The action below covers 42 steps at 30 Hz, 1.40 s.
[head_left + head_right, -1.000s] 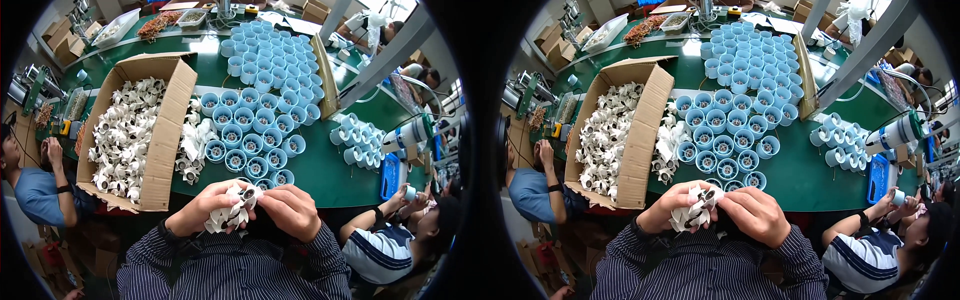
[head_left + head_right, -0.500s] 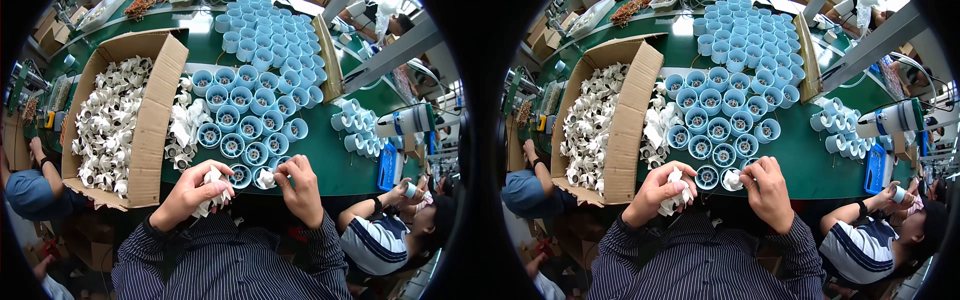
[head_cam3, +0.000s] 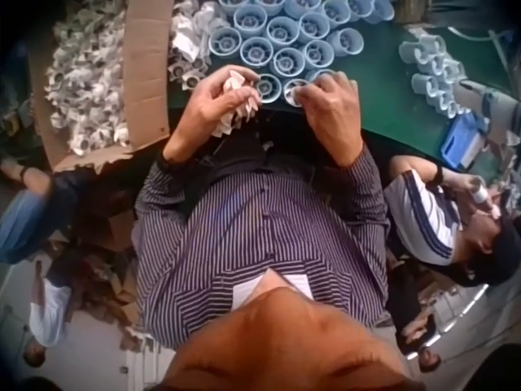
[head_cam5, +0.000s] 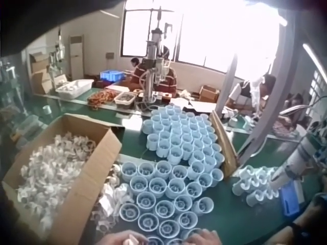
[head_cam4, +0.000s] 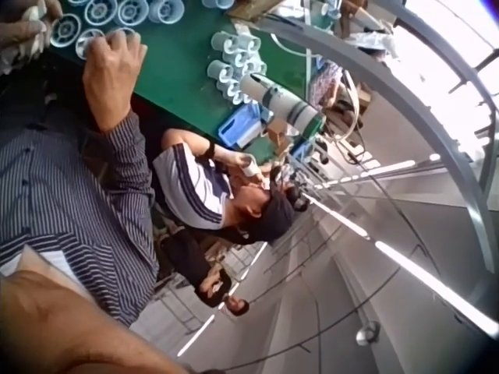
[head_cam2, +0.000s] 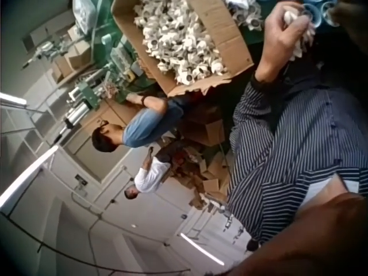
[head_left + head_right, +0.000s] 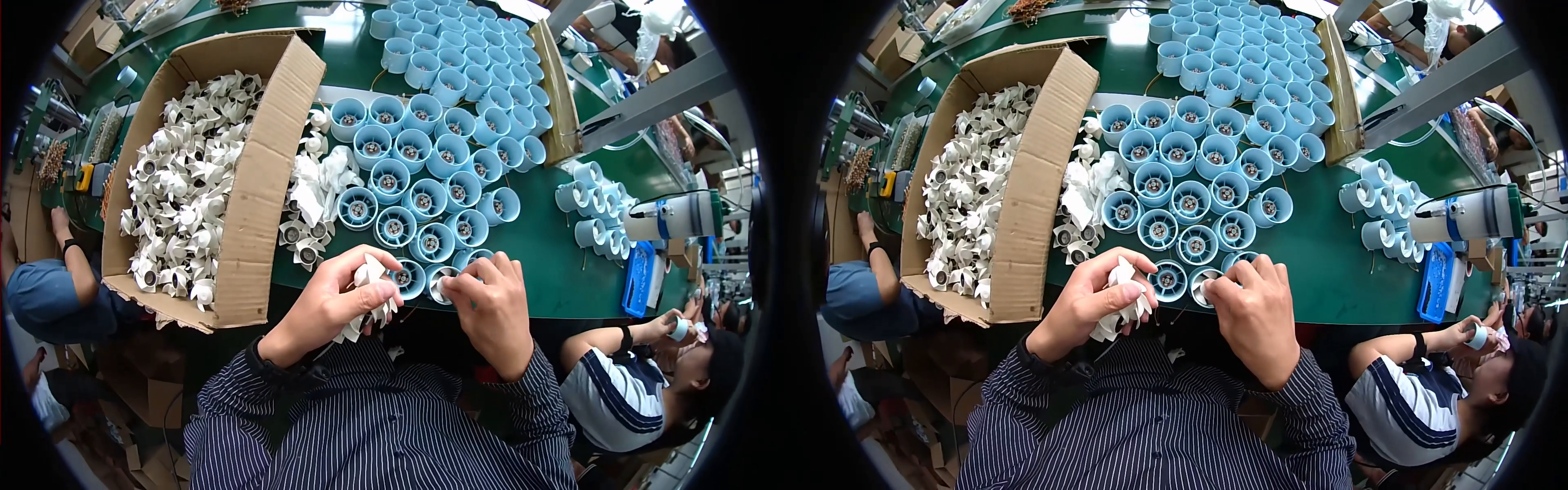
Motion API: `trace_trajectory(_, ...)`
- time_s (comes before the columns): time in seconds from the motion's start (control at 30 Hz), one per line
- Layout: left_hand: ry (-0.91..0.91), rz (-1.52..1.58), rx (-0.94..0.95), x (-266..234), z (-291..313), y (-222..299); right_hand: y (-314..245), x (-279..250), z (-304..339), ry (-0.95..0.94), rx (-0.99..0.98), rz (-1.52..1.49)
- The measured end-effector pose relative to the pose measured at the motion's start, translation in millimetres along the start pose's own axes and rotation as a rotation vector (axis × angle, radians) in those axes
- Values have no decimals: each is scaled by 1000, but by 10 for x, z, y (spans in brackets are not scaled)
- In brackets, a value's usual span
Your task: Manually inserting fan components into housings and applying a substance with a dispensing tool on an assembly line.
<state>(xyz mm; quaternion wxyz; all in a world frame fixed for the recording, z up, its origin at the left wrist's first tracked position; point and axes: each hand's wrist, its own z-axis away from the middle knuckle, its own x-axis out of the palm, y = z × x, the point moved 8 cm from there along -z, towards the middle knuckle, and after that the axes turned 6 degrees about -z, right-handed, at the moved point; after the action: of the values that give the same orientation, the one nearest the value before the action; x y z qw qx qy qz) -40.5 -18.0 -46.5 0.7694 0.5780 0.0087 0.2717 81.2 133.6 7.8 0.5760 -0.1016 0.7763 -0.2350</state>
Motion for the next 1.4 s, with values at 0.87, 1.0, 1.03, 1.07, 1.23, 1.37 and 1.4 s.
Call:
trace_trajectory(0.87,-91,-120,83,164,-29,-2,-574,-141,-118,22,-408,-325)
trace_trajectory(1.0,-50,-118,108,103,-12,-25,-514,-266,-57,116,-379,-343)
trace_trajectory(1.03,-44,-98,101,72,3,-38,-478,-307,-52,155,-353,-358)
trace_trajectory(1.07,-43,-78,94,41,10,-53,-449,-315,-49,153,-350,-356)
trace_trajectory(1.23,-25,-122,77,-144,79,-274,-101,-164,-185,78,-58,-338)
trace_trajectory(1.37,-70,-148,75,-103,114,-375,-77,87,-277,-5,-25,-263)
trace_trajectory(1.4,-68,-147,76,-107,118,-388,-100,153,-298,-33,-40,-228)
